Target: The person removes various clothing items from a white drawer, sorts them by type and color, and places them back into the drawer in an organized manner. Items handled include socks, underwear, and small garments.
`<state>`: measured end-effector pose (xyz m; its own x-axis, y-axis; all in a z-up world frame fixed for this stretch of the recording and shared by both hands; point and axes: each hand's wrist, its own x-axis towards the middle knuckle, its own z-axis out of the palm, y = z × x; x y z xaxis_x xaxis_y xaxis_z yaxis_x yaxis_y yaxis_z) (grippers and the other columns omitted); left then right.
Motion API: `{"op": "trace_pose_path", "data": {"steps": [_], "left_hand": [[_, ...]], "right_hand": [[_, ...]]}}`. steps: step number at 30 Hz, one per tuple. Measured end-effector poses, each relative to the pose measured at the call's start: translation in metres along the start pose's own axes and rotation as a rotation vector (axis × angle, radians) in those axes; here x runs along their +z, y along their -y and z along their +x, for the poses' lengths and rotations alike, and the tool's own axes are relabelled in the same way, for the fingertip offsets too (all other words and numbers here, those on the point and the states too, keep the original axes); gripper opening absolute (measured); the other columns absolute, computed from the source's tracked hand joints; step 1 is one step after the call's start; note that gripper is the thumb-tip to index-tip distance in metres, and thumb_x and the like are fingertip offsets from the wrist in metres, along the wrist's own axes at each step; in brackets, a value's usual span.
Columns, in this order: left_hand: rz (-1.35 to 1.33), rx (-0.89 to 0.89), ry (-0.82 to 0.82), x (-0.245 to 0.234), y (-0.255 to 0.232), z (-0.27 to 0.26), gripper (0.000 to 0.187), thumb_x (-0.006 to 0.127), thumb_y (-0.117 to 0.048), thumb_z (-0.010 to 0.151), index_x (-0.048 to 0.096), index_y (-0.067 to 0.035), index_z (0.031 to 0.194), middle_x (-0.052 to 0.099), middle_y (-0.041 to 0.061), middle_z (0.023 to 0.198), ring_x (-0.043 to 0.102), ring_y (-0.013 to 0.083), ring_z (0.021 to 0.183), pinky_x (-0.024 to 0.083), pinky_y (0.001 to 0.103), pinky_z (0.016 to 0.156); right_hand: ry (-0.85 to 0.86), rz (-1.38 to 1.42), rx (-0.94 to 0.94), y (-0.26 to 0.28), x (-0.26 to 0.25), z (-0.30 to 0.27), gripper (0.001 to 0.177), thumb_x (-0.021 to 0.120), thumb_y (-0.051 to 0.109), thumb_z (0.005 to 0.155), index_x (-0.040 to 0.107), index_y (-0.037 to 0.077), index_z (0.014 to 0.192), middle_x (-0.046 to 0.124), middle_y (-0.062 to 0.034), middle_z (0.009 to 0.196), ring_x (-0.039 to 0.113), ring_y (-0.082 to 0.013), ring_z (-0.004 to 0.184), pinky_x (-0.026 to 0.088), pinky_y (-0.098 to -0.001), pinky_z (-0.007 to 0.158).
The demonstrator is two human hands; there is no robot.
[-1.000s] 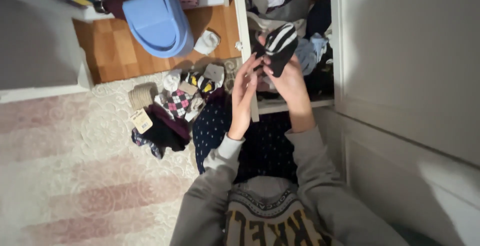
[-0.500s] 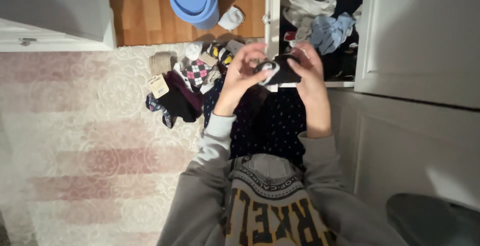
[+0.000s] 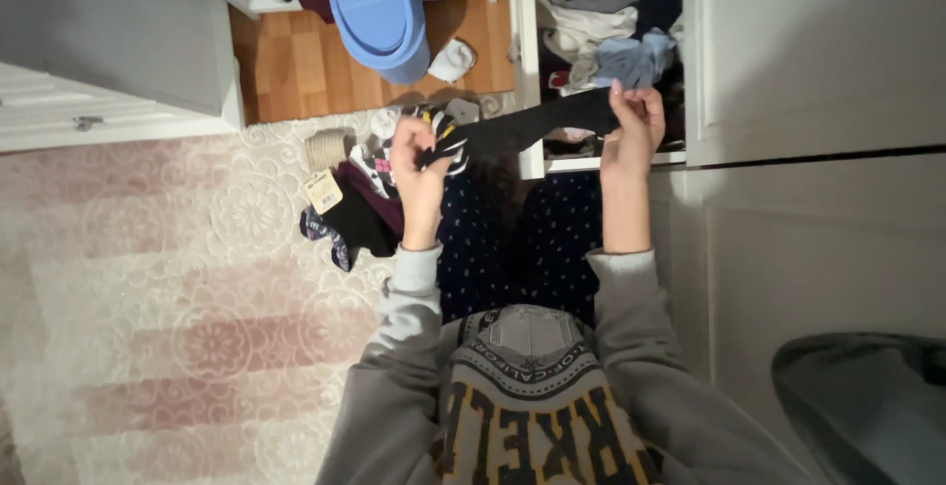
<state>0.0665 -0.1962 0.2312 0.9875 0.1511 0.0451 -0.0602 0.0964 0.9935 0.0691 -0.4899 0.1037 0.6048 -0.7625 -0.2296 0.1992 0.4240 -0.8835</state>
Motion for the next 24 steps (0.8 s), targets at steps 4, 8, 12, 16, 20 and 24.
{"op": "trace_pose_path", "data": {"steps": [4,8,12,16,20,24], "left_hand": [[-0.099,0.031,-0.087,-0.007,0.005,0.001,0.048,0.073,0.017,0.067,0.041,-0.016,0.078,0.043,-0.004,0.073,0.044,0.0101,0.068,0.037,0.024,0.067],[0.266,0.141,-0.087,-0.004,-0.005,-0.008,0.045,0.081,0.011,0.068,0.048,-0.018,0.079,0.051,-0.003,0.066,0.054,0.0161,0.062,0.043,0.029,0.064],[0.668,0.242,-0.030,0.010,-0.024,-0.015,0.039,0.082,0.003,0.072,0.057,-0.023,0.086,0.056,-0.003,0.058,0.065,0.0216,0.056,0.053,0.030,0.064],[0.678,0.176,0.161,0.022,-0.032,-0.018,0.034,0.074,-0.002,0.089,0.069,-0.024,0.114,0.078,0.007,0.098,0.075,0.0382,0.094,0.057,0.049,0.085],[0.473,0.218,0.365,0.041,-0.029,-0.014,0.034,0.057,0.001,0.102,0.074,-0.023,0.121,0.071,0.005,0.112,0.071,0.0341,0.107,0.056,0.047,0.096],[0.225,0.204,0.469,0.050,0.011,-0.006,0.039,0.042,0.001,0.105,0.068,-0.011,0.131,0.055,0.015,0.145,0.050,0.0397,0.140,0.043,0.057,0.114]], "right_hand": [[-0.108,-0.090,-0.028,0.005,-0.004,0.011,0.031,0.096,0.007,0.084,0.069,0.019,0.090,0.064,0.0033,0.086,0.064,-0.0092,0.088,0.034,-0.0459,0.112],[-0.125,-0.095,-0.060,0.010,0.003,0.005,0.035,0.096,0.002,0.082,0.064,0.018,0.085,0.062,0.0017,0.083,0.063,-0.0103,0.086,0.044,-0.0334,0.098],[-0.067,-0.256,-0.169,0.003,0.003,0.001,0.032,0.097,0.005,0.081,0.067,0.016,0.086,0.063,0.0039,0.082,0.061,-0.0061,0.082,0.050,-0.0229,0.086],[0.135,-0.525,-0.379,0.011,0.010,-0.009,0.032,0.100,0.014,0.076,0.076,0.016,0.098,0.072,-0.0023,0.098,0.068,-0.0168,0.104,0.055,-0.0269,0.091],[0.498,-1.403,-0.560,-0.004,-0.005,0.023,0.066,0.090,0.039,0.081,0.063,0.016,0.137,0.056,-0.0142,0.132,0.053,-0.0406,0.125,0.050,-0.0604,0.097],[0.543,-1.886,-0.443,-0.016,0.005,0.032,0.067,0.093,0.020,0.072,0.064,0.015,0.132,0.046,-0.0105,0.137,0.042,-0.0364,0.128,0.056,-0.0525,0.087]]}}
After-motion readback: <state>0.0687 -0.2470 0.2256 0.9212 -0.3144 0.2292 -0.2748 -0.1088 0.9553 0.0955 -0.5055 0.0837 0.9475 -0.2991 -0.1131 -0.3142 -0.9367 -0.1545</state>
